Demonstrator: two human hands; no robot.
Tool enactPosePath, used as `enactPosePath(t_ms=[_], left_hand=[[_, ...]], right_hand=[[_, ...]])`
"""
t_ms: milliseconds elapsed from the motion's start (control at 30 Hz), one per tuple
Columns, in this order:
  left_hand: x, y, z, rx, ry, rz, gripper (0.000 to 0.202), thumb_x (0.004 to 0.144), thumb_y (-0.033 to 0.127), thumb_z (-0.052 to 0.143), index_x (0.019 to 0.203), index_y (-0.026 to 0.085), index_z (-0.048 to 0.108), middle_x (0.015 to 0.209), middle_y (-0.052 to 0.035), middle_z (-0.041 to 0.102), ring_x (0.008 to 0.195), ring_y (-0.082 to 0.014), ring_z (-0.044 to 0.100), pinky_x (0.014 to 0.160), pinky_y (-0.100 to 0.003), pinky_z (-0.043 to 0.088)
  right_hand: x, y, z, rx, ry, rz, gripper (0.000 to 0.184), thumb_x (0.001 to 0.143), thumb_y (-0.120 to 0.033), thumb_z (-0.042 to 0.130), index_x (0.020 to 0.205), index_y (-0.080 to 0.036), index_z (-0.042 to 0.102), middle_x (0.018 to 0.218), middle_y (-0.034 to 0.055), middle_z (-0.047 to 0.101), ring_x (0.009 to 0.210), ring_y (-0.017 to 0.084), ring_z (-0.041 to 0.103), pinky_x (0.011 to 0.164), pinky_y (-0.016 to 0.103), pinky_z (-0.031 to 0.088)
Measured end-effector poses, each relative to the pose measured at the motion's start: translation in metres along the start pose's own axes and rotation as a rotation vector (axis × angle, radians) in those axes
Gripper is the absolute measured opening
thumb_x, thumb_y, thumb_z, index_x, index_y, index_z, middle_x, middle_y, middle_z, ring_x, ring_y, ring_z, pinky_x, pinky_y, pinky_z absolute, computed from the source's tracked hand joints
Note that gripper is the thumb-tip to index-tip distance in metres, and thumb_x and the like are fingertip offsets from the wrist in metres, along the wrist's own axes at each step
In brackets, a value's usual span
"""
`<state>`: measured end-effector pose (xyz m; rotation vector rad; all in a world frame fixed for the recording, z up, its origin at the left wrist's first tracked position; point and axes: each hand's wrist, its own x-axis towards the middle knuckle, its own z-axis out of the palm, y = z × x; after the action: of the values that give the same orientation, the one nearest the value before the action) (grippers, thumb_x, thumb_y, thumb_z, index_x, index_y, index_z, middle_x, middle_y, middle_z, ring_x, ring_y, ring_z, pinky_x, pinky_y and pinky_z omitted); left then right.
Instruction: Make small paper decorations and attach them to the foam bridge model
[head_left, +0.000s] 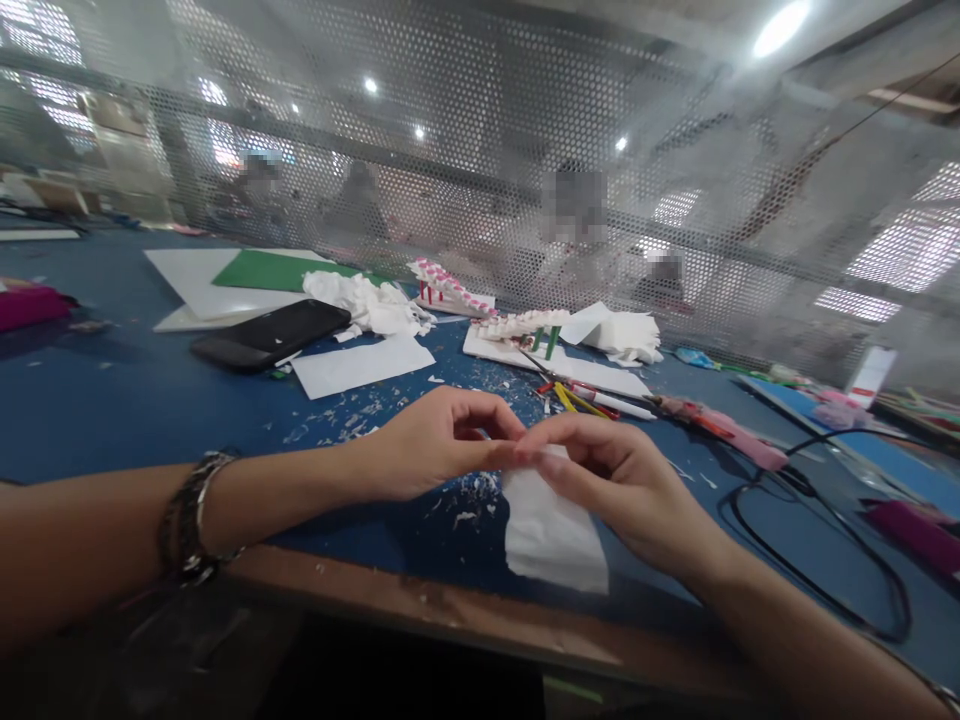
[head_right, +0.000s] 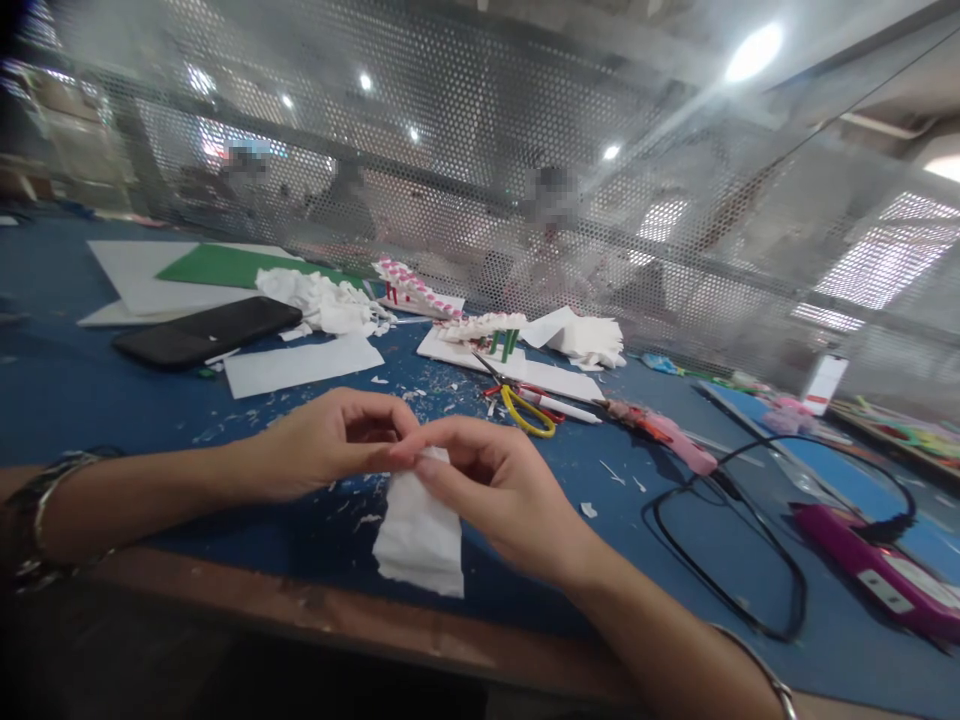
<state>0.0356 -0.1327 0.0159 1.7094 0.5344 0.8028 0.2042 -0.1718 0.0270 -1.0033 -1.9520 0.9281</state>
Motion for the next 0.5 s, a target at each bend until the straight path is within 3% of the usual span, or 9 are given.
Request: enactPosePath(t_ms=[133, 333, 500], left_hand=[[0.0009, -0.0012, -0.0002, 0.01, 0.024, 0.02, 0.009, 0.07, 0.021, 0.057, 0.067, 0.013, 0.056, 0.061, 0.0047, 0.051, 0.056, -0.0053, 0.045, 0.052, -0.017, 0.035], [0.0035, -0.0051, -0.0018, -0.014, 0.072, 0.041, 0.012, 0.068, 0.023, 0.059, 0.069, 0.013, 0.053, 0.063, 0.0052, 0.05, 0.058, -0.005, 0.045, 0.055, -0.017, 0.036], [0.0029, -0.0062, -0.0022, -0.139, 0.0, 0.011, 0.01, 0.067, 0.017, 0.059, 0.066, 0.013, 0.05, 0.064, 0.0055, 0.05, 0.06, -0.0051, 0.046, 0.058, -0.018, 0.037]], right_hand=[[0.0006, 0.0016, -0.0013, 0.19, -0.03, 0.061, 0.015, 0.079, -0.031, 0.046, 0.08, -0.023, 0.058, 0.053, -0.0052, 0.044, 0.039, 0.004, 0.036, 0.035, 0.017, 0.03], [-0.0005, -0.0011, 0.0034, -0.113, 0.157, -0.072, 0.012, 0.073, -0.021, 0.054, 0.085, -0.021, 0.056, 0.072, -0.0015, 0.055, 0.057, 0.006, 0.049, 0.047, 0.015, 0.039], [-0.0003, 0.0014, 0.0061, -0.059, 0.19, -0.121, 0.017, 0.075, -0.015, 0.049, 0.091, -0.022, 0.052, 0.079, -0.0014, 0.052, 0.07, 0.007, 0.051, 0.058, 0.016, 0.044]])
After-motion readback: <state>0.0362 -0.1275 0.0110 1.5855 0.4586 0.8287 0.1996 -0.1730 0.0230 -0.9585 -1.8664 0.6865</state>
